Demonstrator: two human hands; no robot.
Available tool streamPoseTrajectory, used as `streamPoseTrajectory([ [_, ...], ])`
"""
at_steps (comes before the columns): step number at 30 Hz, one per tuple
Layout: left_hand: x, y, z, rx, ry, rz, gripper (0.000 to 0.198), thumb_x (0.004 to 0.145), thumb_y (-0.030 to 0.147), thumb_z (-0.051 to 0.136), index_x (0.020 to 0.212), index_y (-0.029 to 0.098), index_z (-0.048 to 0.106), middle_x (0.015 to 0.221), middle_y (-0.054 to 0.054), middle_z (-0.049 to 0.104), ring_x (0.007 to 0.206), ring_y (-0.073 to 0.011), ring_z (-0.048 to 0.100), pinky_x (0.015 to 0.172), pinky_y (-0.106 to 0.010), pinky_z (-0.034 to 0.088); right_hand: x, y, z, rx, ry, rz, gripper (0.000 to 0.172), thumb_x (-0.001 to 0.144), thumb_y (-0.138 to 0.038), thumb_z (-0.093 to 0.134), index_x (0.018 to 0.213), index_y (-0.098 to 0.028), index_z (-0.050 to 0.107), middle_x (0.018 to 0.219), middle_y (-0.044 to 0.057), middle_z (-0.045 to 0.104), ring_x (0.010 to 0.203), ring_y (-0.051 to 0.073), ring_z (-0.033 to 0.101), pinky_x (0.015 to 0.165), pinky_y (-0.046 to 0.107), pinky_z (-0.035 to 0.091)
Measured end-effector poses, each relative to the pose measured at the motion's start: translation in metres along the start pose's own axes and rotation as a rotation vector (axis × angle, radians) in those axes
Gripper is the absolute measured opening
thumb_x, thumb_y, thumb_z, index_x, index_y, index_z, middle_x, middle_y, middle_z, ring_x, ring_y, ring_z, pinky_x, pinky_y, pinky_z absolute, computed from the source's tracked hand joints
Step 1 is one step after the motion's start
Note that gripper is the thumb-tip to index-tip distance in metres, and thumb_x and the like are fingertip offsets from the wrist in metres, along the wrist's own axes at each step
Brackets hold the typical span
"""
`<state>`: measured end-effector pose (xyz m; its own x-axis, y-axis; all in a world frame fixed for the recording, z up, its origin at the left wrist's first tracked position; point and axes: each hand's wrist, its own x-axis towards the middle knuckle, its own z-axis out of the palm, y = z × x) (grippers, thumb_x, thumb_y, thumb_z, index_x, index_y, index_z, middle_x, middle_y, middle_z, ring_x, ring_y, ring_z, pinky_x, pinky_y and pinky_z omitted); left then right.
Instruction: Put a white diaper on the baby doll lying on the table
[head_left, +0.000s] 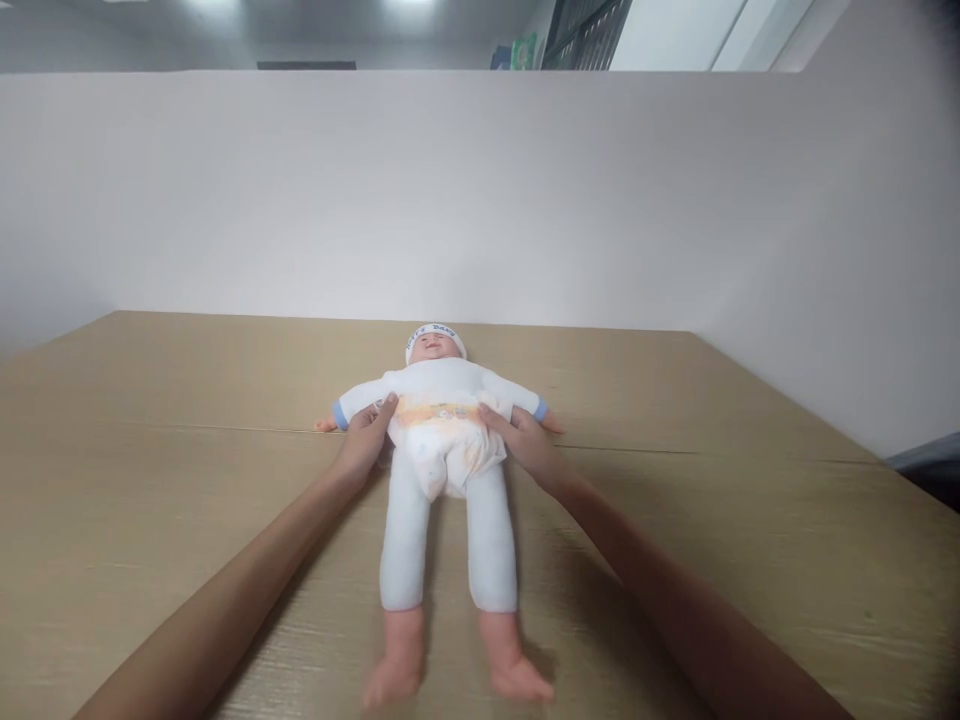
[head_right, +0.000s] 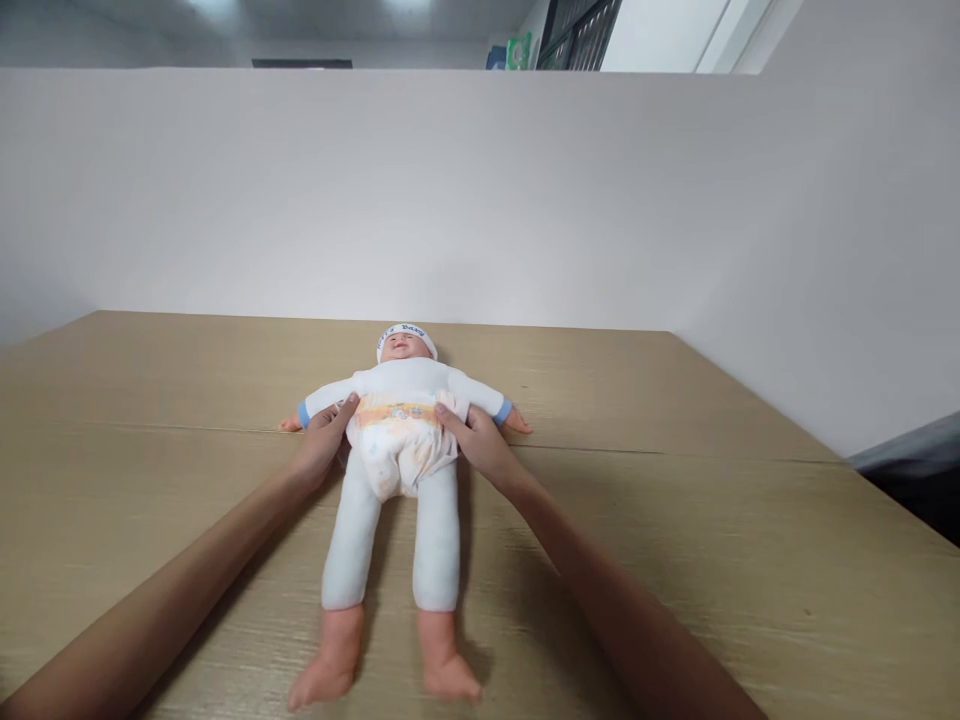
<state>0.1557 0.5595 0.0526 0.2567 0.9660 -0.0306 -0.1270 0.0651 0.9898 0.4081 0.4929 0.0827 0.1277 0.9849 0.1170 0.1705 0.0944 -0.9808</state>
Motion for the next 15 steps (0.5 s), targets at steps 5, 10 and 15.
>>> streamPoseTrajectory([
  [5, -0.001, 0.003, -0.007, 0.114, 0.061, 0.035, 0.061, 0.087, 0.081, 0.07, 0.082, 0.02, 0.065, 0.072, -0.002, 0.068, 0.067, -0.02, 0.063, 0.063, -0.031, 0.047, 0.002, 0.003, 0.002, -0.028, -0.045, 0.013, 0.055, 0.091, -0.08, 0.063, 0.084, -0.025, 0.066, 0.065, 0.0, 0.063, 0.066, 0.024, 0.063, 0.063, 0.037, 0.056],
  [10, 0.0, 0.004, -0.007, 0.273, 0.06, 0.111, 0.061, 0.092, 0.079, 0.063, 0.079, 0.02, 0.061, 0.078, -0.001, 0.065, 0.075, -0.02, 0.059, 0.071, -0.032, 0.046, 0.002, 0.014, 0.01, -0.053, 0.061, -0.038, 0.054, 0.097, -0.078, 0.054, 0.08, -0.027, 0.052, 0.065, -0.003, 0.051, 0.06, 0.019, 0.05, 0.056, 0.032, 0.045],
  [15, 0.001, 0.023, -0.012, 0.487, 0.178, 0.218, 0.036, 0.092, 0.054, 0.076, 0.095, 0.021, 0.063, 0.085, 0.0, 0.063, 0.077, -0.0202, 0.056, 0.073, -0.033, 0.042, 0.002, 0.019, 0.01, -0.112, 0.082, -0.114, 0.051, 0.102, -0.072, 0.052, 0.079, -0.027, 0.048, 0.071, -0.004, 0.048, 0.068, 0.019, 0.049, 0.065, 0.032, 0.044],
])
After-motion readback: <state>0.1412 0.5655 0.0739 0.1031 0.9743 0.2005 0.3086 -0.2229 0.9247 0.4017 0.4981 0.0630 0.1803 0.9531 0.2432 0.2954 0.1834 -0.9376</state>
